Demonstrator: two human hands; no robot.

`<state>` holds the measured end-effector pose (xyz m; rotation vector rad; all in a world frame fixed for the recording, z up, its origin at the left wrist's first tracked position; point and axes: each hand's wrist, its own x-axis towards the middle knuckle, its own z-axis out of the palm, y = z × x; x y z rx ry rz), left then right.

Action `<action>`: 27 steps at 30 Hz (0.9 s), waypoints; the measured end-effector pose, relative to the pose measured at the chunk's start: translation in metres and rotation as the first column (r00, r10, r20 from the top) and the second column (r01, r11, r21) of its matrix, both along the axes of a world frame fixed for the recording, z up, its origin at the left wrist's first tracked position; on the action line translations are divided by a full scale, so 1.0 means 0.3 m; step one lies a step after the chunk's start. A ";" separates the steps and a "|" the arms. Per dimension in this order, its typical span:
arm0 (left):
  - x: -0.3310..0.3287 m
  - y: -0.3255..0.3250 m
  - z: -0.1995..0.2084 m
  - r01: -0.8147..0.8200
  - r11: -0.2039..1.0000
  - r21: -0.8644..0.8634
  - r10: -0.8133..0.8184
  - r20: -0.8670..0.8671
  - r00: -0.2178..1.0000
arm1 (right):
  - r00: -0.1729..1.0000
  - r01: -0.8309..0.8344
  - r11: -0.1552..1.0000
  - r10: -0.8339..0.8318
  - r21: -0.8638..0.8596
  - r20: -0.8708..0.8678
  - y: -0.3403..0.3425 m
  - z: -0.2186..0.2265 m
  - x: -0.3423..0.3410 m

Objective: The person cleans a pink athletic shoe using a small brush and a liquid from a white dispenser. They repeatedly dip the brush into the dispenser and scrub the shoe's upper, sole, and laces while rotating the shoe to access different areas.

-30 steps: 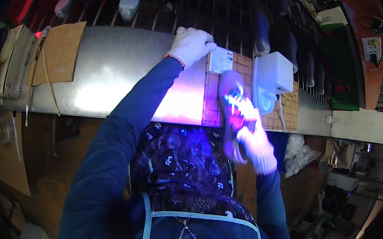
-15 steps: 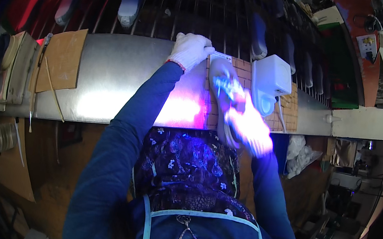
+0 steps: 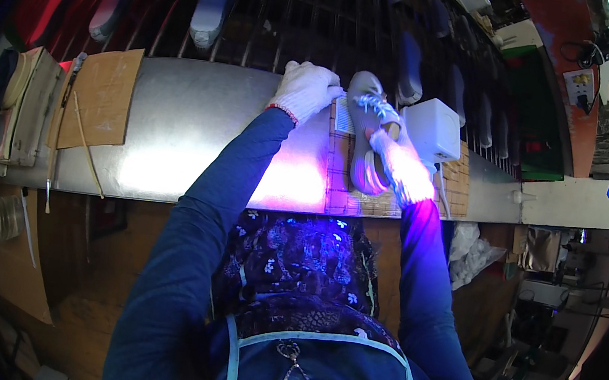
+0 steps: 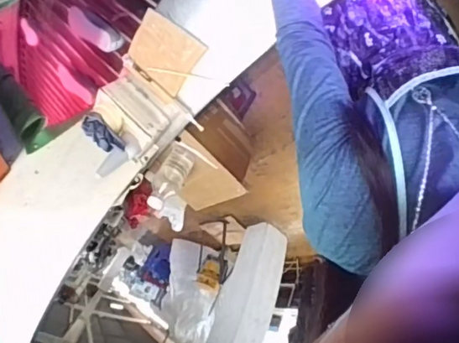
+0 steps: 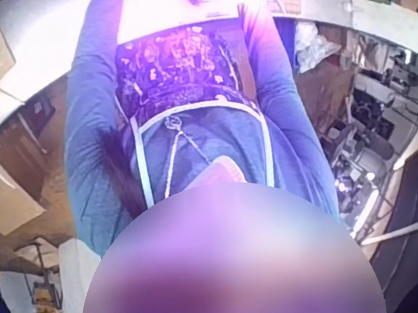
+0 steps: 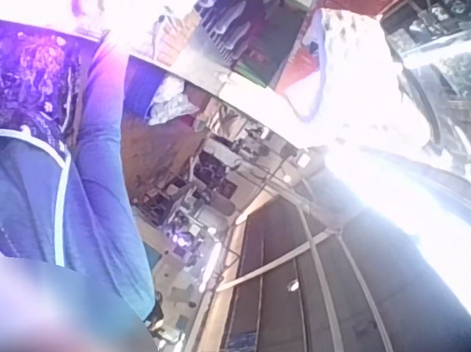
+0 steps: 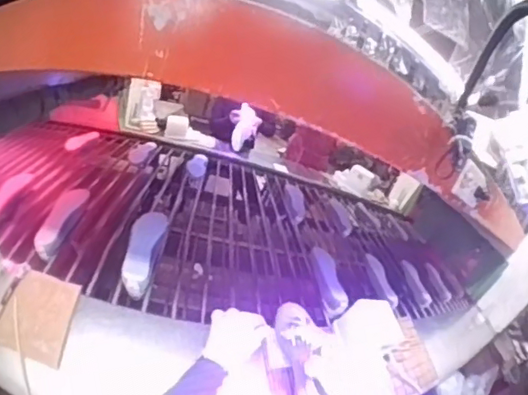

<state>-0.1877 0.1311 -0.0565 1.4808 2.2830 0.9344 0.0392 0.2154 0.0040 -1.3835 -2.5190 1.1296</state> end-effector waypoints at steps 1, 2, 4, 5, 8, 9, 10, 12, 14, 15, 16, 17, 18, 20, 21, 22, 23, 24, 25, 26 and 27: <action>0.003 -0.001 -0.003 -0.002 1.000 -0.009 0.001 -0.008 1.000 | 0.999 0.025 1.000 -0.025 -0.010 0.048 -0.007 0.007 0.008; 0.007 -0.002 -0.006 -0.009 1.000 0.001 0.009 -0.022 1.000 | 0.999 0.002 1.000 -0.002 -0.002 0.049 -0.026 0.021 0.025; 0.008 0.003 -0.015 -0.044 0.998 0.042 0.045 -0.024 0.999 | 0.992 -0.110 0.992 0.104 -0.069 -0.077 -0.096 0.058 0.107; 0.014 0.005 -0.022 -0.054 0.997 0.047 0.055 -0.031 0.998 | 0.982 -0.121 0.958 0.077 -0.260 -0.172 -0.141 0.076 0.160; 0.016 0.017 -0.031 -0.096 0.992 0.076 0.100 -0.040 0.994 | 0.972 -0.233 0.944 0.226 -0.234 -0.058 -0.249 0.153 0.337; 0.018 0.019 -0.031 -0.089 0.993 0.074 0.091 -0.029 0.995 | 0.955 -0.246 0.959 0.264 -0.140 0.135 -0.248 0.161 0.355; 0.018 0.020 -0.030 -0.071 0.995 0.069 0.072 -0.020 0.997 | 0.946 -0.323 0.941 0.325 -0.100 -0.004 -0.237 0.150 0.353; 0.012 0.019 -0.022 -0.035 0.999 0.041 0.035 0.003 0.999 | 0.960 -0.278 0.949 0.268 -0.149 -0.081 -0.154 0.108 0.278; 0.004 0.016 -0.012 -0.021 0.999 0.032 0.020 0.015 1.000 | 0.955 -0.243 0.961 0.213 -0.132 -0.204 -0.070 0.057 0.167; 0.004 0.012 -0.009 -0.021 0.999 0.035 0.021 0.019 1.000 | 0.962 -0.198 0.962 0.153 -0.189 -0.228 -0.061 0.042 0.135; 0.004 0.008 -0.006 -0.017 0.999 0.038 0.016 0.024 1.000 | 0.988 -0.140 0.973 0.125 -0.183 -0.093 -0.058 0.036 0.098; 0.003 0.006 -0.005 -0.011 0.999 0.034 0.010 0.019 1.000 | 0.994 -0.091 0.990 0.096 -0.103 0.042 -0.079 0.044 0.078; 0.003 0.005 -0.006 -0.006 0.999 0.035 0.006 0.017 1.000 | 0.989 -0.138 0.989 0.135 0.052 0.057 -0.119 0.076 0.087; 0.009 0.005 -0.011 -0.049 0.996 0.070 0.049 0.003 0.999 | 0.951 -0.245 0.969 0.240 0.001 0.196 -0.229 0.155 0.111; 0.009 0.008 -0.012 -0.056 0.996 0.075 0.057 0.002 0.998 | 0.912 -0.292 0.956 0.274 0.015 0.304 -0.291 0.195 0.128; 0.012 0.009 -0.015 -0.058 0.996 0.063 0.058 0.007 0.998 | 0.857 -0.287 0.957 0.277 -0.044 0.434 -0.346 0.233 0.151; 0.012 0.012 -0.016 -0.055 0.997 0.055 0.054 0.020 0.998 | 0.831 -0.128 0.986 0.166 -0.108 0.530 -0.396 0.275 0.188; 0.012 0.014 -0.018 -0.054 0.997 0.051 0.053 0.011 0.999 | 0.832 -0.143 0.982 0.187 -0.124 0.523 -0.412 0.296 0.205; 0.011 0.015 -0.018 -0.044 0.998 0.051 0.043 0.009 0.999 | 0.842 -0.182 0.973 0.230 -0.144 0.488 -0.419 0.305 0.222; 0.010 0.015 -0.019 -0.027 0.998 0.050 0.027 0.006 1.000 | 0.842 -0.137 0.982 0.184 -0.128 0.507 -0.403 0.291 0.220; 0.009 0.015 -0.019 -0.019 0.999 0.049 0.019 0.004 1.000 | 0.867 -0.149 0.982 0.186 -0.115 0.462 -0.365 0.269 0.214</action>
